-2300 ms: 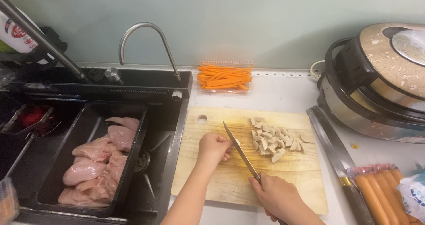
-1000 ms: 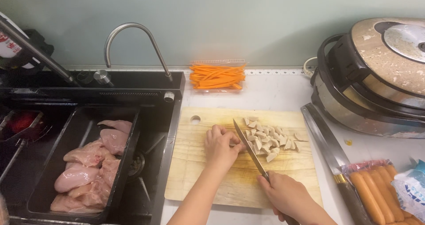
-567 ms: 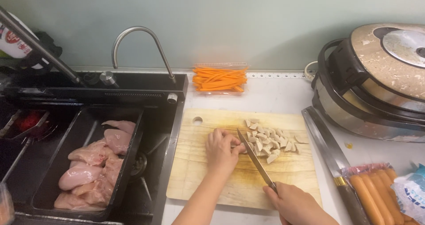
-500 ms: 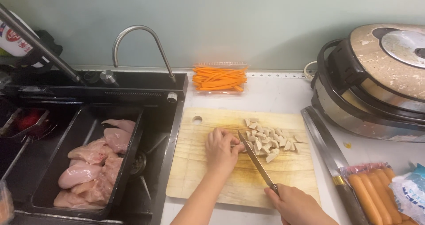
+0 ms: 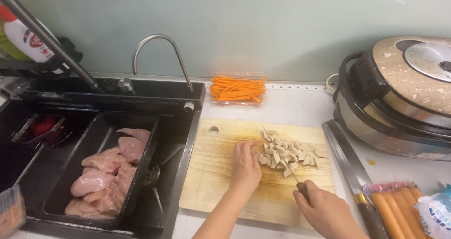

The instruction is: The person is slicing processed meatballs on a cutting board and opening a package of sausages.

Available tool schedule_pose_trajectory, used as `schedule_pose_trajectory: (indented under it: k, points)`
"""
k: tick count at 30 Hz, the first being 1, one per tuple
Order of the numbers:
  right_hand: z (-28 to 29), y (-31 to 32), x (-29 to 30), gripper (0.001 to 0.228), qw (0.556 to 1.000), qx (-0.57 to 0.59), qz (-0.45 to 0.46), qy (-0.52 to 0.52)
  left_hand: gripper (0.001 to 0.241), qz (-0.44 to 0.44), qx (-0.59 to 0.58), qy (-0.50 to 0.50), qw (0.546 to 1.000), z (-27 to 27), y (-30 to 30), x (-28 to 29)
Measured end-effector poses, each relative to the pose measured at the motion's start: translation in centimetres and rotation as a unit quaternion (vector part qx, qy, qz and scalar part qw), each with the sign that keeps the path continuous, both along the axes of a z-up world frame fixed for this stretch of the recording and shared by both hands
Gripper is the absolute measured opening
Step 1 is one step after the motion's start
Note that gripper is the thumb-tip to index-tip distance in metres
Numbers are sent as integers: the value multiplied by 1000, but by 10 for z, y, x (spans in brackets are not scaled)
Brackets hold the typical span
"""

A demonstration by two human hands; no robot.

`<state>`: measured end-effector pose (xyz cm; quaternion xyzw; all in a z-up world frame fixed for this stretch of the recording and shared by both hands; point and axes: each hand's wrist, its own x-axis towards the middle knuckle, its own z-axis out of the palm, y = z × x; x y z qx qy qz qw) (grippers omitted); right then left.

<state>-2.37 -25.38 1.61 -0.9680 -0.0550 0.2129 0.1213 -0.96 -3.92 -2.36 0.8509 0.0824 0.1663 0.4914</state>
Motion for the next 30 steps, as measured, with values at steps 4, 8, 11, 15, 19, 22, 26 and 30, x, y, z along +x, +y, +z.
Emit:
schedule_pose_trajectory:
  k: [4,8,11,15,19,22,26,30]
  points:
    - [-19,4,-2,35,993,1,66,-97,39,37,8,-21,999,2,8,-7]
    - [-28,23,-11,39,982,45,108,-151,48,101,48,-89,990,5,36,-28]
    - [-27,36,-5,46,974,30,115,-194,46,114,48,-116,985,17,73,-41]
    - [-29,68,5,50,956,7,131,-261,43,161,69,-144,974,26,155,-81]
    - [10,206,-16,50,938,79,192,-279,42,247,131,-165,946,32,290,-141]
    - [25,345,-43,37,932,210,249,-160,42,342,207,-186,897,21,412,-210]
    - [0,520,-90,35,896,306,318,48,58,566,269,85,774,-25,555,-329]
    - [-54,641,-132,48,824,385,319,267,89,630,77,340,694,-41,618,-404]
